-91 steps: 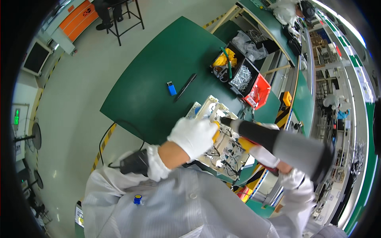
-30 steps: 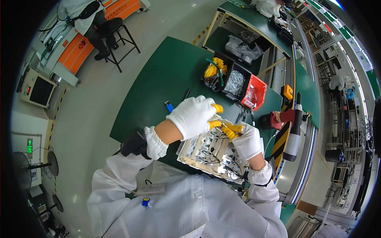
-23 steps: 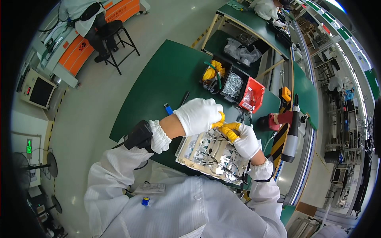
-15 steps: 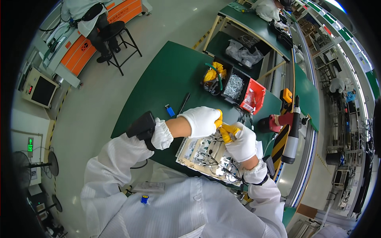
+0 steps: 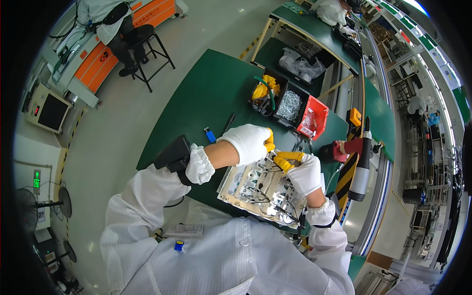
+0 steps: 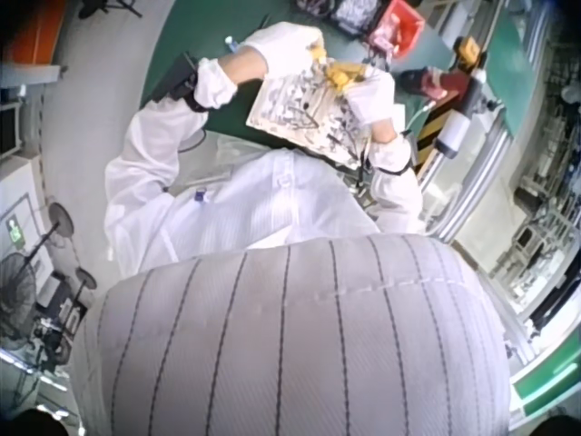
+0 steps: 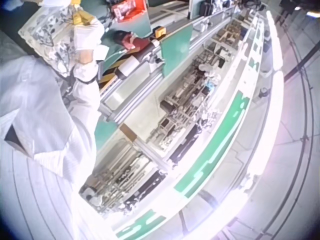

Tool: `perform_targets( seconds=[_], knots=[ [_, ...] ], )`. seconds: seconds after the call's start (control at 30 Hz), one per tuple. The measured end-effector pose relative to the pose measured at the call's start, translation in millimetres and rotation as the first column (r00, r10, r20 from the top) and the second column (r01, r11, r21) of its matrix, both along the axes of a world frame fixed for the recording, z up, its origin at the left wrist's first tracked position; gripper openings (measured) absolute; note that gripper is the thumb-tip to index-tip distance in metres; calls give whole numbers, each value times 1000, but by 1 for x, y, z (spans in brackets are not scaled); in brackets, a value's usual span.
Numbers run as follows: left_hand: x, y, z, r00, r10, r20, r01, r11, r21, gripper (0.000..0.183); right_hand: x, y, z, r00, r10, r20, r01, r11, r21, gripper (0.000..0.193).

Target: Assemble and solder components on an electronic lighting panel.

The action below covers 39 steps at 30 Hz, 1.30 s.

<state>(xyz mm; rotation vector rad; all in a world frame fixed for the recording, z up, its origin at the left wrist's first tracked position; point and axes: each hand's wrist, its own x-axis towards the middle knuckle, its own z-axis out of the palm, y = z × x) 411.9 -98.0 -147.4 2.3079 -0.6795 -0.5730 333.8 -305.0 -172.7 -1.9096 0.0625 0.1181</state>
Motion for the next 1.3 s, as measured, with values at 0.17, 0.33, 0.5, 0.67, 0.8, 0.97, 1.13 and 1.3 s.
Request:
perform_targets(
  seconds=[0.17,0.33,0.5,0.67,0.8,0.97,1.13,1.3],
  knots=[
    [16,5,12,976,-88,201,41,973,228,33,23,0,27,976,151,-156,-201,903,-380,15],
    [51,7,-18,957,-273,-95,282,954,98,44,36,15,49,946,287,-154,-315,691,-651,17],
    [58,6,-28,923,-359,-141,367,929,40,38,34,23,50,963,229,-145,-259,624,-737,18],
    [57,5,-23,923,-353,-151,361,932,29,34,36,17,44,945,273,-179,-321,671,-668,18],
    [55,3,-19,923,-353,-152,363,931,42,34,40,20,47,941,263,-213,-335,637,-695,20],
    [55,3,-33,919,-347,-186,351,936,-11,38,42,19,45,933,271,-238,-359,636,-683,21],
    [52,3,-38,924,-331,-193,336,942,-8,40,39,20,45,937,294,-191,-344,668,-660,20],
    [46,6,-49,948,-295,-121,287,955,-81,41,20,31,41,962,272,-8,-187,638,-747,18]
  ],
)
